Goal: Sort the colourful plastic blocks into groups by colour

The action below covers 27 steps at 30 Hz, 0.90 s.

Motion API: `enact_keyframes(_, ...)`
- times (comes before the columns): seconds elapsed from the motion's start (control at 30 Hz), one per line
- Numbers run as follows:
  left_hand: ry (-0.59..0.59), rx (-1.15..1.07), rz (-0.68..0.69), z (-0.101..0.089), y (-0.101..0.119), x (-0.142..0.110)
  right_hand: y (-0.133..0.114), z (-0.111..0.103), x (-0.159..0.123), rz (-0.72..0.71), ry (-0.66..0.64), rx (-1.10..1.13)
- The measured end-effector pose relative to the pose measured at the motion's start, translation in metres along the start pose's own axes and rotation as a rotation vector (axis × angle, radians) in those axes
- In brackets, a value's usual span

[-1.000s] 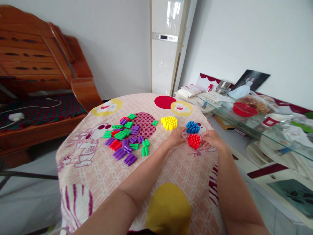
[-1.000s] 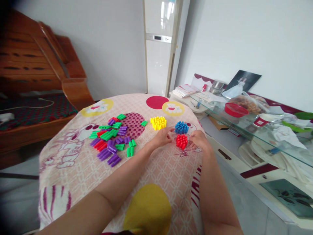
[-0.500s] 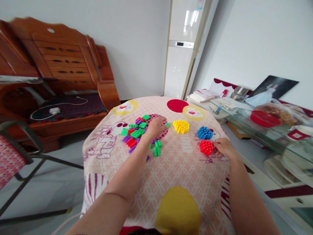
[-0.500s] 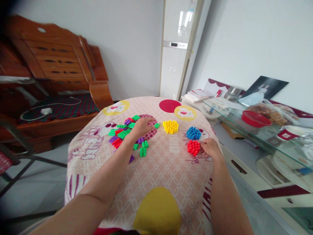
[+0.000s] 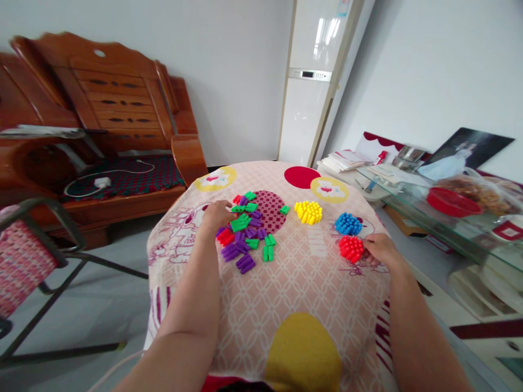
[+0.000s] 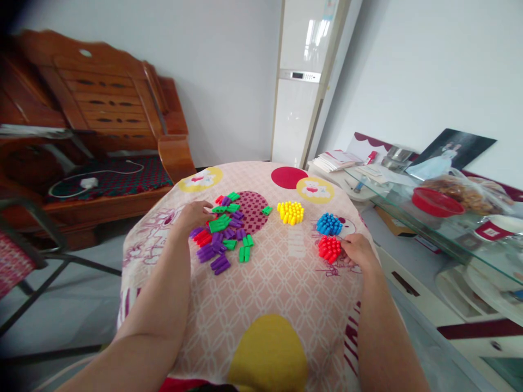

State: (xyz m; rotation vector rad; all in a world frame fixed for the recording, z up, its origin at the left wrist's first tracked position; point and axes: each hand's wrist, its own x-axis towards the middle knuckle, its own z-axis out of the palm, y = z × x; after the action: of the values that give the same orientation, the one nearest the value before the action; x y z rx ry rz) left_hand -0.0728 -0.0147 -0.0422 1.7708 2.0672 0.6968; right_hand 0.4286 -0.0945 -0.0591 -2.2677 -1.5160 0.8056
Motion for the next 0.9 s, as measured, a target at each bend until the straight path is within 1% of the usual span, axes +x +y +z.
enact_keyframes(0.07, 0.064, -0.07, 0.034, -0.002, 0.013, -0.005, -0.001, 0.0, 0.0, 0.006, 0.002, 0.017)
enact_keyframes(0.13, 0.12, -0.124, 0.099, -0.002, 0.028, -0.009, -0.002, 0.0, -0.001, 0.012, 0.004, 0.041)
enact_keyframes(0.2, 0.098, -0.218, 0.163, 0.004, 0.045, -0.011, -0.004, -0.001, -0.004, 0.018, 0.007, 0.058)
enact_keyframes(0.27, 0.028, -0.359, 0.225, 0.02, 0.065, -0.014, -0.007, -0.001, -0.007, 0.021, 0.013, 0.06)
enact_keyframes(0.37, -0.111, -0.542, 0.341, 0.057, 0.099, -0.027, -0.011, -0.002, -0.01, 0.034, 0.02, 0.066)
enact_keyframes(0.43, -0.222, -0.607, 0.403, 0.083, 0.12, -0.042, -0.012, -0.002, -0.011, 0.042, 0.023, 0.073)
enact_keyframes(0.53, -0.319, -0.62, 0.485, 0.113, 0.147, -0.067, -0.013, -0.001, -0.011, 0.044, 0.016, 0.081)
enact_keyframes(0.6, -0.344, -0.594, 0.515, 0.126, 0.16, -0.08, -0.013, -0.001, -0.01, 0.051, 0.011, 0.08)
enact_keyframes(0.67, -0.338, -0.561, 0.542, 0.137, 0.173, -0.086, -0.013, 0.0, -0.009, 0.075, 0.017, 0.067)
enact_keyframes(0.77, -0.327, -0.525, 0.57, 0.151, 0.192, -0.088, -0.014, 0.001, -0.008, 0.103, 0.026, 0.039)
enact_keyframes(0.9, -0.305, -0.466, 0.596, 0.17, 0.212, -0.084, -0.015, 0.002, -0.008, 0.085, 0.018, 0.028)
